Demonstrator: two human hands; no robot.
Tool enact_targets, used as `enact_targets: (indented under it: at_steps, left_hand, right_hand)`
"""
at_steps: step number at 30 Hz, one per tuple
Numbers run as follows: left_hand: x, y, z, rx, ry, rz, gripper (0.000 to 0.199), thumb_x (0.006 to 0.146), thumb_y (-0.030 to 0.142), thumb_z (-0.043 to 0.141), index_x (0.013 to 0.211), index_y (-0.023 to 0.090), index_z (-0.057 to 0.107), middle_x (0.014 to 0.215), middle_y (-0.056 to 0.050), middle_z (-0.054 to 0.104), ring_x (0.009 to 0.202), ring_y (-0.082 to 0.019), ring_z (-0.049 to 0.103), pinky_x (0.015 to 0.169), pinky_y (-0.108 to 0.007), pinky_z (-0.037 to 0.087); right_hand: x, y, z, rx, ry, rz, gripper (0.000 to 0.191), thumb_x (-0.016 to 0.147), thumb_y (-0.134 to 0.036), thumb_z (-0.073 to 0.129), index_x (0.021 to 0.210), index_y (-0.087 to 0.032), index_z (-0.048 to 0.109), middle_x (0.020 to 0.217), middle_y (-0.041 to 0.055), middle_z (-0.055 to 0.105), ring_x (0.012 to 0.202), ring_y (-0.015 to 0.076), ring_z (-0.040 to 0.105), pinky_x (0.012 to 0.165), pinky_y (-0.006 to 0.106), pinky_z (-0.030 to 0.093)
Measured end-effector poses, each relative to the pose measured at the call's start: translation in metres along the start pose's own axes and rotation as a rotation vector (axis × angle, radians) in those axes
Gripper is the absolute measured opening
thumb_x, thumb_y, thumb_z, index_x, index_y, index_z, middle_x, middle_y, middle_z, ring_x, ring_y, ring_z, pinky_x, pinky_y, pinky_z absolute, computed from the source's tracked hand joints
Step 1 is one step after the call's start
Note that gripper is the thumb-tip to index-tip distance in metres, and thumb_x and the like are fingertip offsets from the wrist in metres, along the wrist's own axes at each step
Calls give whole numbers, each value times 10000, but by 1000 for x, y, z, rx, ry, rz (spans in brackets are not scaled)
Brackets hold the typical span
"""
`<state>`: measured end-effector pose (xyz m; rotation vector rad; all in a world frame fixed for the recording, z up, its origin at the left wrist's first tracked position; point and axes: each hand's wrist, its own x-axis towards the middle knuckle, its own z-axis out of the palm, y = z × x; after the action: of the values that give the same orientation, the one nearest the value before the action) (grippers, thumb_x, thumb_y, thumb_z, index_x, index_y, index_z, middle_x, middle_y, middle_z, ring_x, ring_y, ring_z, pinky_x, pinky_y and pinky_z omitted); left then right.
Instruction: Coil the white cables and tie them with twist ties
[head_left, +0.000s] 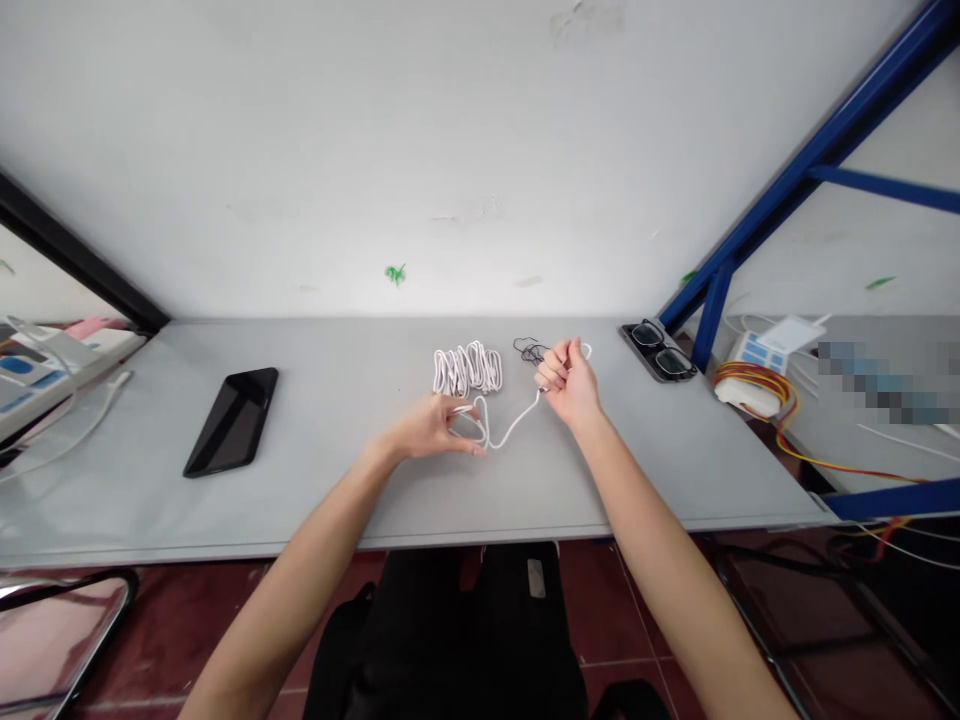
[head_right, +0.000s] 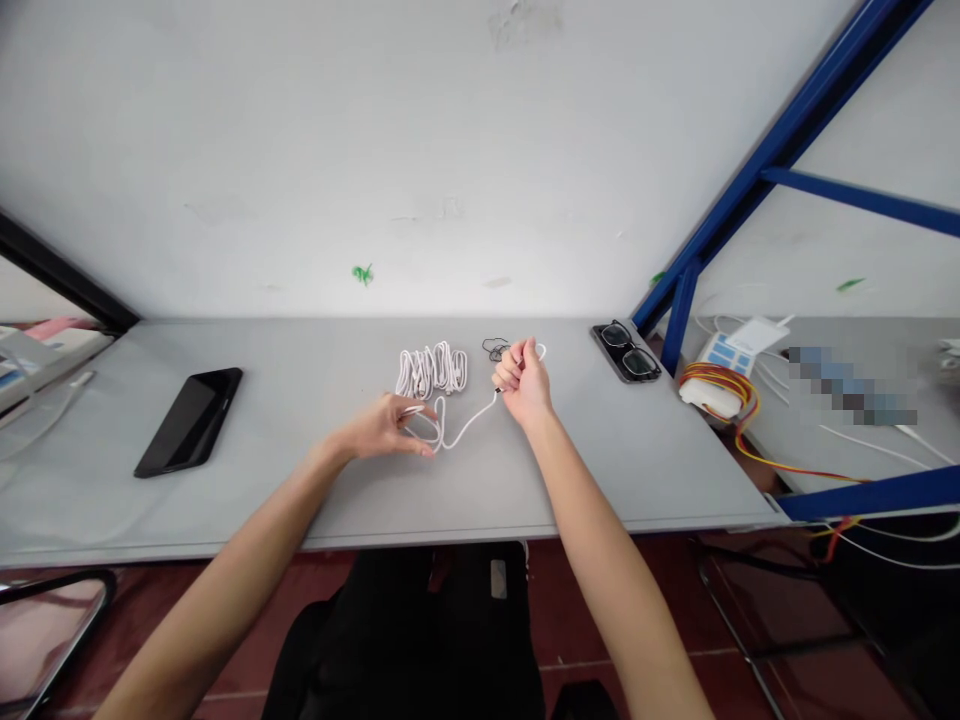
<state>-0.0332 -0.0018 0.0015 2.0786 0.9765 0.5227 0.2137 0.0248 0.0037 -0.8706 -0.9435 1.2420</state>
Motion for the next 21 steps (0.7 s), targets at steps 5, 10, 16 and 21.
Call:
enact_targets:
  at_steps: [5, 10, 16, 21]
  left_hand:
    - [1, 2, 3, 112, -103, -25, 393, 634, 411, 815, 972, 223, 743, 543, 43, 474, 502, -113, 382, 518, -251, 255]
    - [2, 5, 6, 205, -58, 5, 147, 729, 302, 688, 843, 213, 718, 604, 8, 542, 537, -126, 431, 545, -256, 279]
    - [0, 5, 0, 162, 151, -48, 216, 795, 417, 634, 806, 201, 624, 579, 30, 450, 518, -114, 372, 548, -254, 259]
    - [1, 5, -3, 107, 299, -85, 339, 803, 491, 622, 703, 185, 514, 585, 34, 407, 544, -104, 333, 547, -252, 239]
  right_hand:
    - [3, 2, -5, 79, 65, 6, 578, 867, -703, 486, 616, -219, 294, 489, -76, 183, 409, 84, 137, 396, 238, 219]
    - [2, 5, -1, 84, 93, -12, 527, 823, -685, 579, 650, -219, 403, 517, -75, 252, 415, 69, 207, 407, 230, 233]
    - [-9, 3, 1, -404, -137, -101, 461, 829, -658, 582, 733, -208, 616, 532, -58, 299, 465, 86, 252, 464, 262, 210]
    - [-20, -2, 5, -817, -491, -185, 345, 697, -494, 786, 911, -228, 738, 669, -18, 482, 610, 121, 395, 580, 269, 297]
